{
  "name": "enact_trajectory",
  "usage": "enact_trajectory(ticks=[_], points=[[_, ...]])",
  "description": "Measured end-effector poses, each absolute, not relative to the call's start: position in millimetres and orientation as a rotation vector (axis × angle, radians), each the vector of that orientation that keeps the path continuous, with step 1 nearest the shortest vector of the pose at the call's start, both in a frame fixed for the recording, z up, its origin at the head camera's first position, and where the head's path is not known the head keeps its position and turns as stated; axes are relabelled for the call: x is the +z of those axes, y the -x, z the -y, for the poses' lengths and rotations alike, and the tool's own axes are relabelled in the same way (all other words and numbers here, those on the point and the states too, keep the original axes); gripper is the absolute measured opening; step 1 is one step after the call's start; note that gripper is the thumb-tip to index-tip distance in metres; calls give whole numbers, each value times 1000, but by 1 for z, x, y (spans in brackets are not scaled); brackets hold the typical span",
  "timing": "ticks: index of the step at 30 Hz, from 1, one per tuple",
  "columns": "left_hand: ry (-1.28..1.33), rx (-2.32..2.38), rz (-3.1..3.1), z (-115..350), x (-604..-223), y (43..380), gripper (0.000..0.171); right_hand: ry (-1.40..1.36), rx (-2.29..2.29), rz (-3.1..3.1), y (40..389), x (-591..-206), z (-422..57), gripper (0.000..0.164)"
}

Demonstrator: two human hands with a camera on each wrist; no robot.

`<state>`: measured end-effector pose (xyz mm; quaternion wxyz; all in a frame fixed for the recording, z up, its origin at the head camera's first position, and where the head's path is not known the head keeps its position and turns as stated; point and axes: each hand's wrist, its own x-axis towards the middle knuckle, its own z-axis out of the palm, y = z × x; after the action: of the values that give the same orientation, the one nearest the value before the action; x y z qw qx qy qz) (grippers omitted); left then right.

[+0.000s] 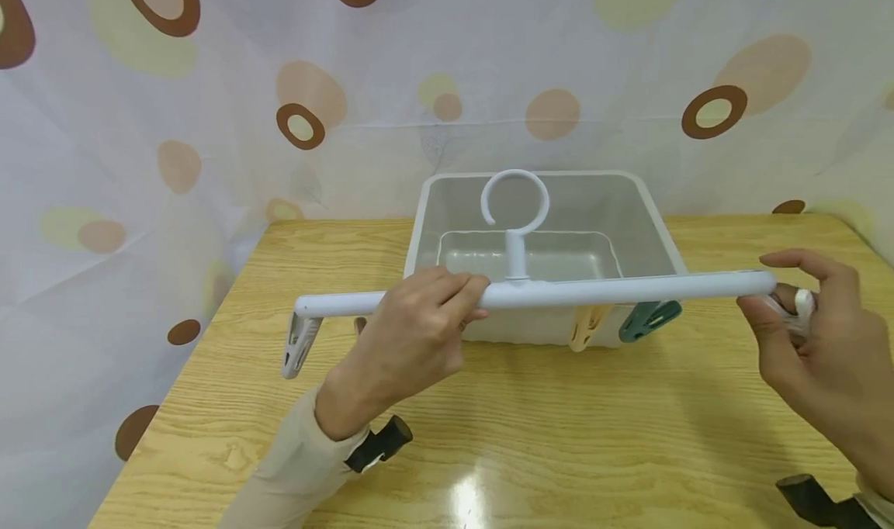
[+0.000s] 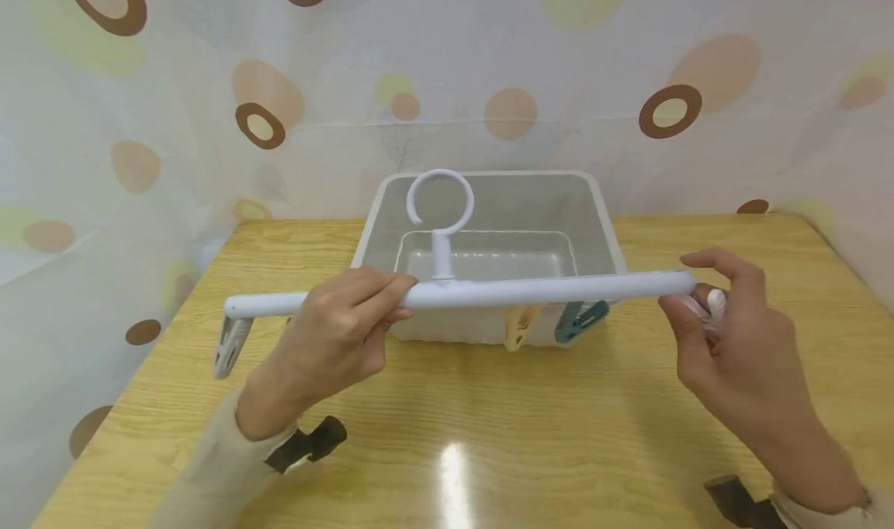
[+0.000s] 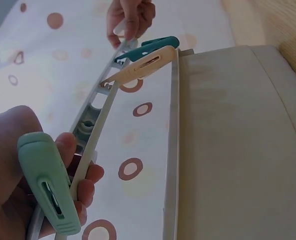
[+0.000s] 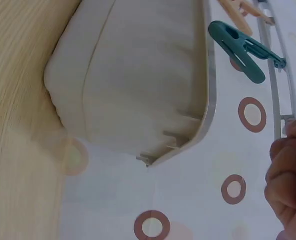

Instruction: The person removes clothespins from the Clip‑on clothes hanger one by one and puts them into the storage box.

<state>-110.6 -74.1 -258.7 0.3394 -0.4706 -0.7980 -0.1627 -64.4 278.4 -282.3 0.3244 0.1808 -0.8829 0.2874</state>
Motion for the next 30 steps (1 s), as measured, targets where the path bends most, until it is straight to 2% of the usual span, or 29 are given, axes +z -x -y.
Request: enact_trajectory(ticks=[2,3,7,13,18,23,25,30], points=[[1223,-432,2091,75,-259,111,14,-477,559,2289,66,-281,-277,57],[1219,-440,2098,75,-259,111,13,-479,544,2286,65,-281,-275,60],[1192,-506,2102,75,-260,110,11,-454,600,2262,62,-281,-270,54],[1154,-542,2097,71,-264,112,10,-271,594,2230,57,-285,-259,49],[1135,-545,2091,72,-263,113,11,-297,673,2225,56,-283,-260,47],[1130,-577,2098,74,-262,115,13,-285,866,2212,57,-284,-266,22],[1128,-586,2100,75,-262,116,13,-292,893,2201,58,-283,-268,25],[1117,-585,2099,78,-261,117,12,-339,860,2227,61,-280,-274,11]])
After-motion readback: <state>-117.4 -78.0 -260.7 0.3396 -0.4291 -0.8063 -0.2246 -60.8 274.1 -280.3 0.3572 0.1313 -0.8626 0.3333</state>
